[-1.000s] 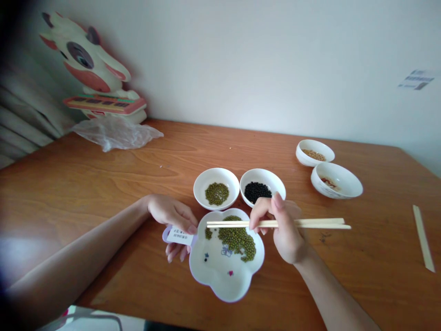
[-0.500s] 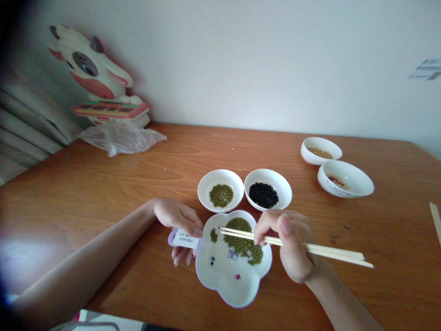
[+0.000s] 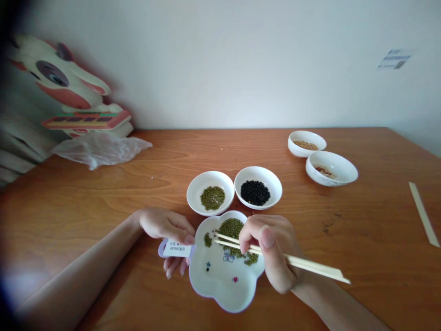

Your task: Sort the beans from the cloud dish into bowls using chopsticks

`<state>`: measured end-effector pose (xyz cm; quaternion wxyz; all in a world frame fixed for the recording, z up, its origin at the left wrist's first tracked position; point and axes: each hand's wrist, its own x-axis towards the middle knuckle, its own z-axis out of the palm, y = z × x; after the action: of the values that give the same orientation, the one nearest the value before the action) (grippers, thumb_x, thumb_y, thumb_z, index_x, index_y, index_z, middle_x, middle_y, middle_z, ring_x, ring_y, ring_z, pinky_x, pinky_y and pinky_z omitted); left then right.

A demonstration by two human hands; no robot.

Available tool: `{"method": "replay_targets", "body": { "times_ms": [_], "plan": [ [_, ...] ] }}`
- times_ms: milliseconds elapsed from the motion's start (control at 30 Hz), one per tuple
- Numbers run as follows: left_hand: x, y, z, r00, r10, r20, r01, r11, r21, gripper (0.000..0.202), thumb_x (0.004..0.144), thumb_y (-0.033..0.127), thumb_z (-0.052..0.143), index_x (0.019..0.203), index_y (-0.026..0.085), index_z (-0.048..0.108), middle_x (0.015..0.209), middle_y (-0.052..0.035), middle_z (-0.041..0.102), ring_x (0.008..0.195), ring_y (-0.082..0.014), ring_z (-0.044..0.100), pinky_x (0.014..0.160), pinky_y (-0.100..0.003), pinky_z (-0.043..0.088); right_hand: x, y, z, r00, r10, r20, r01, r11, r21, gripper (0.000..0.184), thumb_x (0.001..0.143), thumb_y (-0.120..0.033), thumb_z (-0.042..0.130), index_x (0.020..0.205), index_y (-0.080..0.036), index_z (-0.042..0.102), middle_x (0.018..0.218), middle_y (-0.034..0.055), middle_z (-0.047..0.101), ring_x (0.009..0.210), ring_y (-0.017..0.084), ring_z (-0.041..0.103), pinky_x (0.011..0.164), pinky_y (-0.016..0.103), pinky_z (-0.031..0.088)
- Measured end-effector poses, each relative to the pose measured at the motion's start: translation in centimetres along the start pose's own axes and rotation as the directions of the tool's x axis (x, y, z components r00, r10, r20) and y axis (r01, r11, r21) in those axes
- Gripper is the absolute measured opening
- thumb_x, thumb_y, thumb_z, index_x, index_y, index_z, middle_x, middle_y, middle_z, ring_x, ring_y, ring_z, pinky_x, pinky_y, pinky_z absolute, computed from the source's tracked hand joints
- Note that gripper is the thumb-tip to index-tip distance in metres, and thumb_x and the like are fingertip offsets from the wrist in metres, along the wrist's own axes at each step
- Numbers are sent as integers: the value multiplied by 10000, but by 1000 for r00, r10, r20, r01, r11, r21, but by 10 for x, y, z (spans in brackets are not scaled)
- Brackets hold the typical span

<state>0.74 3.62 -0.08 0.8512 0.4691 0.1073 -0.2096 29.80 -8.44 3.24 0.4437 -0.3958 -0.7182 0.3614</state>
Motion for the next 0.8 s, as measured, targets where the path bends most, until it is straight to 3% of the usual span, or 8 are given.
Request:
{"method": "replay_targets", "body": {
  "times_ms": [367, 600, 800],
  "plan": [
    [-1, 5, 2, 1000, 7, -4, -7, 999, 33, 397, 1021, 458, 507, 1094, 129, 718, 1016, -124, 768, 805, -206, 771, 716, -278, 612, 0, -1, 4, 1000, 28, -3, -28, 1000, 4, 596, 1068, -487, 228, 699, -212, 606, 628, 20, 594, 579, 149, 549, 574, 318, 374],
    [-2, 11, 5, 1000, -1, -10, 1, 999, 43, 374, 1019, 441, 522, 1037, 122, 716, 965, -110, 767, 766, -199, 768, 707, -278, 614, 2, -3, 3, 999, 34, -6, -34, 999, 0, 644, 1060, -548, 226, 672, -197, 601, 610, 17, 593, 569, 141, 544, 569, 307, 365],
    [-3, 11, 6, 1000, -2, -11, 3, 998, 57, 387, 1030, 436, 503, 1096, 118, 714, 972, -119, 765, 750, -201, 763, 678, -280, 606, 1, -2, 4, 1000, 2, -16, -3, 1000, -21, 646, 1057, -567, 221, 675, -201, 592, 606, 10, 586, 553, 139, 526, 561, 312, 339]
  ]
}}
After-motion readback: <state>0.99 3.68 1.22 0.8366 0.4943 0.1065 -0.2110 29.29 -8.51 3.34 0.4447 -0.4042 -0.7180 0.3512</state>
